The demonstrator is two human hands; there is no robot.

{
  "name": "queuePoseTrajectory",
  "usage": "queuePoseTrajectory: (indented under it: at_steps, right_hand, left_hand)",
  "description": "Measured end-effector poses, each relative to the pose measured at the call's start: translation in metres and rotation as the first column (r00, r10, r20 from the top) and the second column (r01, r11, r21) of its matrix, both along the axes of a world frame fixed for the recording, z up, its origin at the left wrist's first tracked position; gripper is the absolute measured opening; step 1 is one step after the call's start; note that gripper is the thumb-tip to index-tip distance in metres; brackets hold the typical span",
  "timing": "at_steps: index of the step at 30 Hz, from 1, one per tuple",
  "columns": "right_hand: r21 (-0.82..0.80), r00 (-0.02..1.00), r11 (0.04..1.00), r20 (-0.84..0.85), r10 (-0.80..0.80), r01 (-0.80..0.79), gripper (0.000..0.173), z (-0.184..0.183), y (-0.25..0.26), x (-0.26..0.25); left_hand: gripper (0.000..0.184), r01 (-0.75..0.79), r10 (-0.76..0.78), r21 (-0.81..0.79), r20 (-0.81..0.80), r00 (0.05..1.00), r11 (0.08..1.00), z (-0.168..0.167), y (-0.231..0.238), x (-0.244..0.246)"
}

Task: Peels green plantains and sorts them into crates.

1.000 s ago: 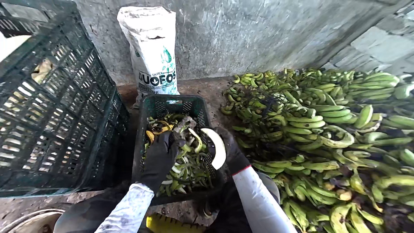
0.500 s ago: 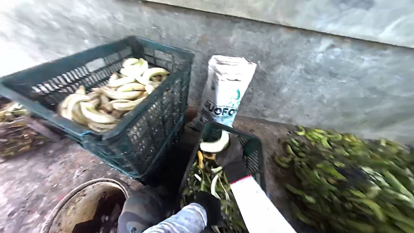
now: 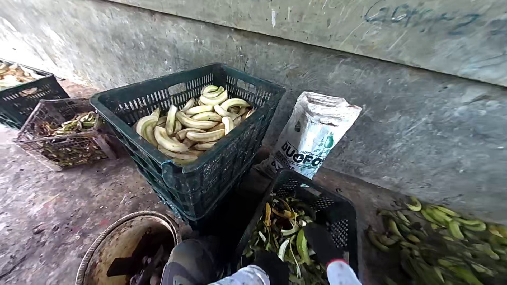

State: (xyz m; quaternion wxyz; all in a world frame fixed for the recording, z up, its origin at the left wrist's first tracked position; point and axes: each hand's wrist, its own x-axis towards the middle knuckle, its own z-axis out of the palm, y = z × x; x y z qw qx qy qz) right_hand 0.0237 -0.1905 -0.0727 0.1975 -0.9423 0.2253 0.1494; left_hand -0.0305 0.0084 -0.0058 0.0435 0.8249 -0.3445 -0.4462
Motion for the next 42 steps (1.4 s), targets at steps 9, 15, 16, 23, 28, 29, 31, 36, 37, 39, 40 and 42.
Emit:
queuePoseTrajectory:
  at_steps: [9, 15, 16, 23, 28, 29, 31, 36, 37, 39, 40, 42]
  right_hand:
    - [-0.102, 0.968, 0.972, -0.112, -0.224, 0.213, 0.071, -0.070, -0.002, -0.020]
    - [0.649, 0.866, 0.727, 0.209, -0.454, 0.224, 0.053, -0.005, -0.047, -0.052]
    - [0.783, 0.816, 0.601, 0.238, -0.528, 0.161, 0.053, 0.017, -0.052, -0.063]
    - [0.790, 0.679, 0.605, 0.495, -0.542, -0.093, 0.048, 0.072, -0.068, -0.080]
    - [0.735, 0.618, 0.657, 0.598, -0.511, -0.168, 0.056, 0.077, -0.061, -0.095]
    - [0.737, 0.612, 0.655, 0.597, -0.519, -0.164, 0.055, 0.078, -0.063, -0.099]
    - [0.737, 0.604, 0.648, 0.609, -0.514, -0.193, 0.054, 0.079, -0.070, -0.106]
    - [0.818, 0.605, 0.514, 0.552, -0.573, -0.259, 0.057, 0.107, -0.071, -0.117]
    - [0.840, 0.600, 0.457, 0.533, -0.597, -0.292, 0.056, 0.107, -0.077, -0.113]
    - [0.869, 0.604, 0.329, 0.494, -0.626, -0.371, 0.048, 0.101, -0.092, -0.107]
    - [0.874, 0.612, 0.271, 0.478, -0.630, -0.403, 0.040, 0.095, -0.097, -0.106]
    - [0.885, 0.633, 0.166, 0.431, -0.643, -0.435, 0.039, 0.083, -0.102, -0.103]
  left_hand:
    - [0.054, -0.217, 0.218, -0.023, 0.041, 0.975, 0.976, -0.035, -0.014, 0.006]
    - [0.057, -0.382, 0.394, -0.167, 0.047, 0.918, 0.909, -0.005, 0.001, 0.035]
    - [0.055, -0.421, 0.437, -0.223, 0.026, 0.899, 0.879, 0.000, 0.005, 0.039]
    - [0.044, -0.692, 0.522, -0.663, -0.498, 0.692, 0.285, -0.019, -0.019, 0.012]
    - [0.039, -0.847, 0.257, -0.531, -0.820, 0.512, -0.007, -0.015, -0.055, -0.027]
    - [0.039, -0.830, 0.172, -0.552, -0.827, 0.534, -0.076, -0.004, -0.059, -0.031]
    - [0.044, -0.779, 0.072, -0.604, -0.796, 0.601, -0.167, 0.015, -0.065, -0.034]
    - [0.047, -0.852, 0.434, -0.361, -0.744, 0.509, 0.380, -0.041, -0.072, -0.032]
    - [0.050, -0.823, 0.453, -0.328, -0.711, 0.538, 0.463, -0.053, -0.069, -0.032]
    - [0.047, -0.798, 0.451, -0.386, -0.672, 0.587, 0.463, -0.061, -0.065, -0.029]
    - [0.045, -0.788, 0.437, -0.451, -0.660, 0.611, 0.420, -0.053, -0.062, -0.028]
    - [0.043, -0.700, 0.432, -0.591, -0.552, 0.713, 0.400, -0.017, -0.059, -0.019]
